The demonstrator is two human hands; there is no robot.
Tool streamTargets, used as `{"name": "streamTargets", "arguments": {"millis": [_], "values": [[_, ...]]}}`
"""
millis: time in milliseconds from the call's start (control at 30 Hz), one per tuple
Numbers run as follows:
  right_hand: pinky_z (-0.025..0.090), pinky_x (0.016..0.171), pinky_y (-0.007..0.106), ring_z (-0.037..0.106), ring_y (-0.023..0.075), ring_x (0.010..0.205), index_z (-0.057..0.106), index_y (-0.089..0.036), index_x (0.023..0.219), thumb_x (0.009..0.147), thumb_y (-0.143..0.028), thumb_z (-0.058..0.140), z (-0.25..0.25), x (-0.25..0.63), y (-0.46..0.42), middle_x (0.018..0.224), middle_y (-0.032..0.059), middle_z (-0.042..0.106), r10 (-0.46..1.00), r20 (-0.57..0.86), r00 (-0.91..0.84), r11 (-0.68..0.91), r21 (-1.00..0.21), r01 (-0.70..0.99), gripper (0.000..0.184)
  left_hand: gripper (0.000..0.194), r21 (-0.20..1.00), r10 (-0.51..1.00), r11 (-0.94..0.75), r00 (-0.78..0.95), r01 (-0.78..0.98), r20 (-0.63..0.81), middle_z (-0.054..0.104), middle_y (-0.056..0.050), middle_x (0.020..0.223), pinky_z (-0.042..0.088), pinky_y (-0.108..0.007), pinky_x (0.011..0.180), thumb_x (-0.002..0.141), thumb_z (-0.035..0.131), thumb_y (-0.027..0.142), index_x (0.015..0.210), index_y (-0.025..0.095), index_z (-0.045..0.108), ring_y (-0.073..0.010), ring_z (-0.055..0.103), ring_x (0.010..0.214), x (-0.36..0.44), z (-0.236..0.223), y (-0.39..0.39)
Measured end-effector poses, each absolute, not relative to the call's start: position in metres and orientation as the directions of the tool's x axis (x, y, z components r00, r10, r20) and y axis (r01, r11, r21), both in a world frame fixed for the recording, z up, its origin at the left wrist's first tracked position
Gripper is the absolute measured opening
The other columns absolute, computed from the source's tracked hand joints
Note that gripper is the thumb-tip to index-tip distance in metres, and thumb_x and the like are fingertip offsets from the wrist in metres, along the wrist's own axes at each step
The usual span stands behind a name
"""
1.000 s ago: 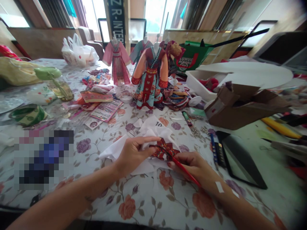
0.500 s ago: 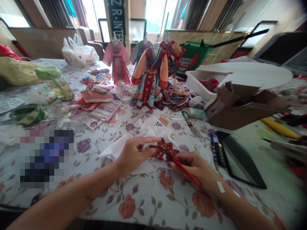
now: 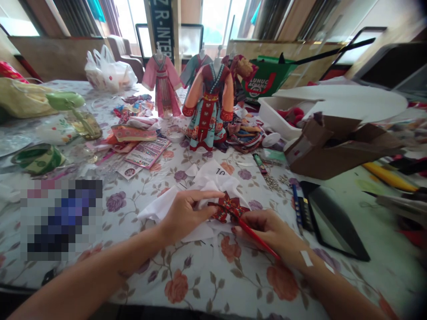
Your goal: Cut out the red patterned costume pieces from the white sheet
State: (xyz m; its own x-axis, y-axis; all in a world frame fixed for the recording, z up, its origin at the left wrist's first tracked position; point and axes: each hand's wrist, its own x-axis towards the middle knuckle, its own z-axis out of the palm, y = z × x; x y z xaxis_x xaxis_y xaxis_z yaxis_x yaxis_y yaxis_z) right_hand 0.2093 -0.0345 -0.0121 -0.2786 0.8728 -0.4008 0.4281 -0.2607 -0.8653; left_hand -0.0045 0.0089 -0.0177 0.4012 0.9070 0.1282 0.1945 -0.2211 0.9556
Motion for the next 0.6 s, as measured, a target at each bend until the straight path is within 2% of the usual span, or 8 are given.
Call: {"name": "streamTargets", "arguments": {"millis": [133, 267, 400, 600], "values": [[0.017, 0.043, 0.022, 0.026, 0.0075, 0.047, 0.042, -0.019, 0.057, 0.071, -0.049, 0.07, -0.013, 0.21, -0.033, 0.052, -0.0071, 0.03, 0.861, -0.409, -0.303, -0.281, -0.878, 0.388, 0.044, 0.031, 0.961, 0.9, -0.216, 0.417, 0.172, 0.128, 0.074, -0.004, 0.103, 0.052, -0.025, 0.076, 0.077, 0.065, 0.02, 0.108, 0.021, 0.072, -0.0197, 0.067, 0.092, -0.006, -0.017, 0.013], [0.016, 0.043, 0.023, 0.026, 0.0074, 0.047, 0.05, -0.018, 0.062, 0.071, -0.052, 0.069, -0.011, 0.208, -0.031, 0.054, -0.0068, 0.032, 0.871, -0.393, -0.295, -0.281, -0.891, 0.358, 0.04, 0.037, 0.958, 0.872, -0.247, 0.464, 0.148, 0.153, 0.072, -0.003, 0.112, 0.051, -0.026, 0.084, 0.077, 0.065, 0.018, 0.113, 0.023, 0.069, -0.0191, 0.066, 0.097, -0.011, -0.009, 0.02], [0.018, 0.046, 0.023, 0.028, 0.0083, 0.051, 0.052, -0.017, 0.062, 0.072, -0.05, 0.069, -0.006, 0.202, -0.028, 0.056, -0.0058, 0.032, 0.879, -0.331, -0.343, -0.207, -0.914, 0.349, 0.038, 0.036, 0.965, 0.802, -0.247, 0.577, 0.09, 0.151, 0.071, -0.004, 0.114, 0.048, -0.029, 0.094, 0.078, 0.065, 0.017, 0.113, 0.021, 0.069, -0.0209, 0.064, 0.106, -0.018, 0.004, 0.025], [0.016, 0.043, 0.023, 0.028, 0.0071, 0.047, 0.052, -0.017, 0.059, 0.07, -0.051, 0.07, 0.009, 0.188, -0.026, 0.051, -0.0062, 0.034, 0.884, -0.318, -0.342, -0.21, -0.925, 0.317, 0.041, 0.034, 0.982, 0.735, -0.187, 0.663, 0.0, 0.14, 0.068, -0.007, 0.119, 0.048, -0.034, 0.096, 0.079, 0.066, 0.021, 0.113, 0.019, 0.069, -0.0248, 0.061, 0.111, -0.032, 0.021, 0.03]]}}
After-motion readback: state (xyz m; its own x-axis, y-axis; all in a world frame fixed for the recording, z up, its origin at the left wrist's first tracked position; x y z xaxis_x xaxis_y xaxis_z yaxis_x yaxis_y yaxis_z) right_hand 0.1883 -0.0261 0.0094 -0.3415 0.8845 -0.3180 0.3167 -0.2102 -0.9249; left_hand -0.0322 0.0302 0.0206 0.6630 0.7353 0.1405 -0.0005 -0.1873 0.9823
